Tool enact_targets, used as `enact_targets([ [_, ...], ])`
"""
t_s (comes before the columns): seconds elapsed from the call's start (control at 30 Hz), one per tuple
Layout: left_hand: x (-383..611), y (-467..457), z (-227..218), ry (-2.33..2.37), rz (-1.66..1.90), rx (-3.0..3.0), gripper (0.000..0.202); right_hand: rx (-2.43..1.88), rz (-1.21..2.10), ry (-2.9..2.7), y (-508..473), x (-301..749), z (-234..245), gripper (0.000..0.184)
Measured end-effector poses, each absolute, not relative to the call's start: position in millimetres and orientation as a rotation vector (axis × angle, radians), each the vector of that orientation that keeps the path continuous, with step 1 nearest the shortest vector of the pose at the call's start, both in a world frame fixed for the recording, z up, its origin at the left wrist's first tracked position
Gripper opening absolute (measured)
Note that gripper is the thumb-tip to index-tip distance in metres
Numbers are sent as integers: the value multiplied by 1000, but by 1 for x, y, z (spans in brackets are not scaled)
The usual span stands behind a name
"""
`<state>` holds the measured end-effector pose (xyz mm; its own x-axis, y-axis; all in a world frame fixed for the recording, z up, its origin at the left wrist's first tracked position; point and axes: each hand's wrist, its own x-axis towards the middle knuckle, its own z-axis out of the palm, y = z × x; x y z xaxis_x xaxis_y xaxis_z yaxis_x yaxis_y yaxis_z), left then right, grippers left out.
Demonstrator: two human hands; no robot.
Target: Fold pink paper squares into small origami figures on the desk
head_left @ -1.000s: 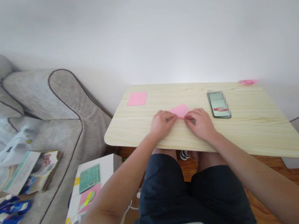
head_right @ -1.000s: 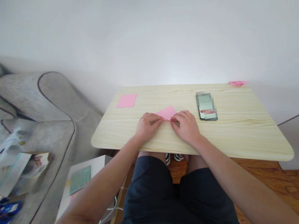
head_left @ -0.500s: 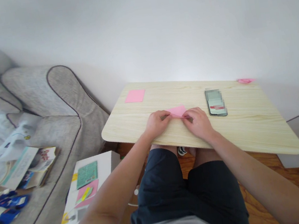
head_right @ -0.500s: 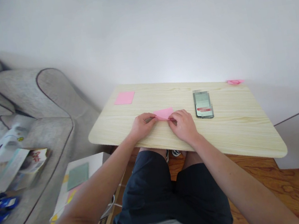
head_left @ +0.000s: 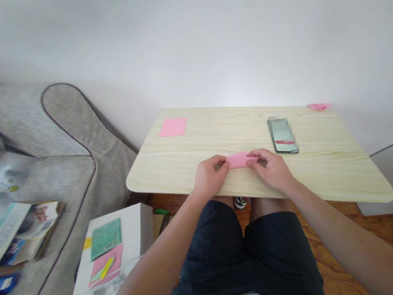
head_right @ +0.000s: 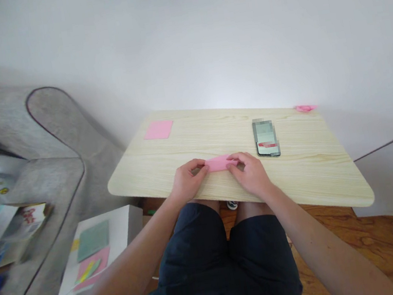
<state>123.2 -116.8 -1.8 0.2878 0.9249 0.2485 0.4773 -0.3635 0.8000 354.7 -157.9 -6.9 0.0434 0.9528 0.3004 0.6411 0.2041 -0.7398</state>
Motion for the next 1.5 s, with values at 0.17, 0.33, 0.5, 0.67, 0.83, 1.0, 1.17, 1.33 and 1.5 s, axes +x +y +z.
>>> enact_targets([
  [0.17, 129, -117, -1, 1430, 915, 2137, 12, -1573, 576, -1663, -148, 354, -3, 24],
  [0.33, 128, -114, 1, 1481, 908, 2094, 16, -1620, 698, -1766, -135, 358, 10, 29],
  [0.5, 122, -108, 5, 1449, 873, 2070, 27, -1705, 698, -1877, -127, 358, 21, 29],
  [0.67, 120, -105, 6, 1377, 848, 2057, 35, -1668, 658, -1893, -122, 358, 23, 28],
  [0.83, 128, -109, 7, 1329, 774, 2055, 35, -1706, 628, -1846, -125, 358, 23, 28],
  [1.0, 137, -112, 6, 1402, 804, 2091, 34, -1706, 557, -1869, -136, 361, 16, 29],
  [1.17, 134, -110, 5, 1517, 853, 2066, 33, -1690, 541, -1873, -135, 361, 12, 30],
  [1.33, 129, -109, 5, 1537, 817, 2073, 37, -1612, 544, -1906, -127, 361, 17, 29],
  [1.5, 132, -110, 6, 1460, 779, 2104, 39, -1618, 603, -1857, -129, 364, 20, 29],
])
